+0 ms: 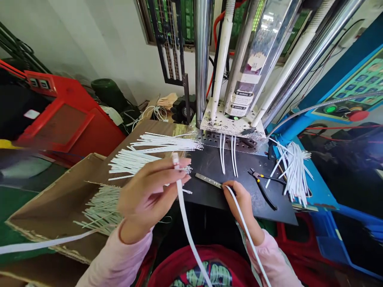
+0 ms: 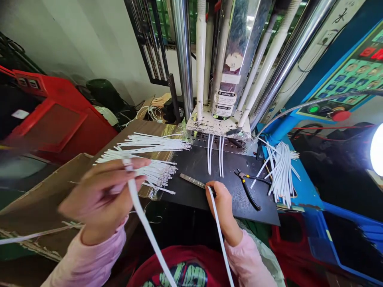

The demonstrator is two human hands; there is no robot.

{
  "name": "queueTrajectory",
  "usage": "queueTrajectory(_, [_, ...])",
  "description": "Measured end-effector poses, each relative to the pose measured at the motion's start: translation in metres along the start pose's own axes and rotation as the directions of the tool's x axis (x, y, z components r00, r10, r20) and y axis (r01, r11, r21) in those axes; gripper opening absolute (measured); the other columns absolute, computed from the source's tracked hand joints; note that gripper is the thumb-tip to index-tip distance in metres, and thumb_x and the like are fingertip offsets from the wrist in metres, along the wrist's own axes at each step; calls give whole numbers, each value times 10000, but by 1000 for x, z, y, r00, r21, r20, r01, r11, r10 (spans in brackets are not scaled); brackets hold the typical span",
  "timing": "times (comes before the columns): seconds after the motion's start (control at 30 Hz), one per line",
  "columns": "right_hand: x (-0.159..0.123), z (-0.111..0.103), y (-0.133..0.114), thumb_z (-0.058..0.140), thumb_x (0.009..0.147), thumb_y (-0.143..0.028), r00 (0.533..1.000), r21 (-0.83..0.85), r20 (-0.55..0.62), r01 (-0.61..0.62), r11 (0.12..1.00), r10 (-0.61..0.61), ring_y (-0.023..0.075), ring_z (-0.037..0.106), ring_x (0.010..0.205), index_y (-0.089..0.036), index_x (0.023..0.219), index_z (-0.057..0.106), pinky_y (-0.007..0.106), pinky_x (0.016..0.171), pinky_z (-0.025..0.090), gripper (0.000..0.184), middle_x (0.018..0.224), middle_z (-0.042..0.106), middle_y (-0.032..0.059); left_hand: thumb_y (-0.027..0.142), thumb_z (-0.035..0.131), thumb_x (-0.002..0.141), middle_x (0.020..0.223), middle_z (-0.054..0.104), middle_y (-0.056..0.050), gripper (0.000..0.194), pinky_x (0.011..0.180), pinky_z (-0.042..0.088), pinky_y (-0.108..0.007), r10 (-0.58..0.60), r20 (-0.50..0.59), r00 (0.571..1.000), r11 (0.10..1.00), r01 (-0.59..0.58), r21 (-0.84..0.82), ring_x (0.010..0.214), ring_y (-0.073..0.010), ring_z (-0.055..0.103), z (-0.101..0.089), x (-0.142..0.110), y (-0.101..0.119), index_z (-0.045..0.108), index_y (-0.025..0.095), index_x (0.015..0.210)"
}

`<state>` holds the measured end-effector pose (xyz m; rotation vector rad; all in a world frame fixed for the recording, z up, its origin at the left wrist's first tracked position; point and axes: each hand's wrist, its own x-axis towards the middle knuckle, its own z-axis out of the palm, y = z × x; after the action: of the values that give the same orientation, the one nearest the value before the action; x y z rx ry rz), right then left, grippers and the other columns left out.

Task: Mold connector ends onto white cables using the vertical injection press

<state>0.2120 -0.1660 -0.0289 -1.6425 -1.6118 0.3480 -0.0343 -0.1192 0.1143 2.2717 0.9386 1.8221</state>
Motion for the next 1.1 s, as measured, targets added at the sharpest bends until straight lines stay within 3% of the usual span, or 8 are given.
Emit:
queueTrajectory(0.1, [0,1,-2,492,987,-283,997,-68,35,75,995,-73,210,674,875,-228,975,647,328,794,520,166,918,717,46,65,718,843,1043,709,-13,262,792,601,-286,-91,68,994,992,96,-79,909,-143,700,30,-27,-24,727,270,1006])
queueTrajectory(0.2, [-1,2,-5,454,1007,-250,991,-134,47,128,983,-123,221,662,904,-230,998,627,343,813,510,174,926,704,53,115,670,899,949,737,-26,143,799,580,-264,-184,273,944,959,233,-159,866,-136,702,58,-56,-47,738,222,965])
queueTrajectory(0.37, [-1,2,-8,440,1001,-191,984,-145,58,178,973,-171,217,645,898,-222,1016,610,340,811,505,174,920,687,56,161,619,939,879,754,-44,123,756,550,-260,-146,509,848,941,278,-192,794,-143,690,86,-86,-69,741,177,930])
queueTrajectory(0.5, [0,3,-4,463,982,-173,985,-84,38,172,981,-170,204,650,891,-221,991,623,328,813,516,167,916,692,52,164,576,956,910,752,-63,160,792,535,-284,-114,624,773,948,271,-164,845,-169,676,95,-87,-75,736,166,944])
queueTrajectory(0.7, [2,0,0,551,952,-272,1000,20,1,-6,1000,6,181,673,811,-223,941,666,291,757,526,126,886,721,26,168,512,985,949,731,-70,201,836,518,-306,-79,712,698,969,222,-110,904,-189,643,101,-76,-75,710,161,950])
queueTrajectory(0.97, [4,-4,-6,580,930,-315,995,70,-29,-97,993,100,169,678,758,-230,911,693,272,735,527,143,841,730,9,131,478,988,966,684,-76,198,908,490,-351,-11,874,486,998,-45,38,963,-218,595,102,-62,-54,672,141,954])
queueTrajectory(1.03, [3,-3,-5,588,924,-309,993,70,-25,-112,991,114,167,680,764,-231,907,694,269,739,522,133,846,733,5,124,484,982,958,677,-78,188,907,492,-356,-10,877,480,997,-57,43,959,-221,591,103,-64,-54,668,138,947])
queueTrajectory(1.1, [3,-1,-4,594,921,-315,991,78,-19,-127,989,129,173,686,786,-230,908,695,273,748,521,133,861,738,9,112,482,979,952,677,-74,192,908,494,-350,-4,858,514,1000,-17,15,958,-214,590,104,-68,-59,666,143,938])
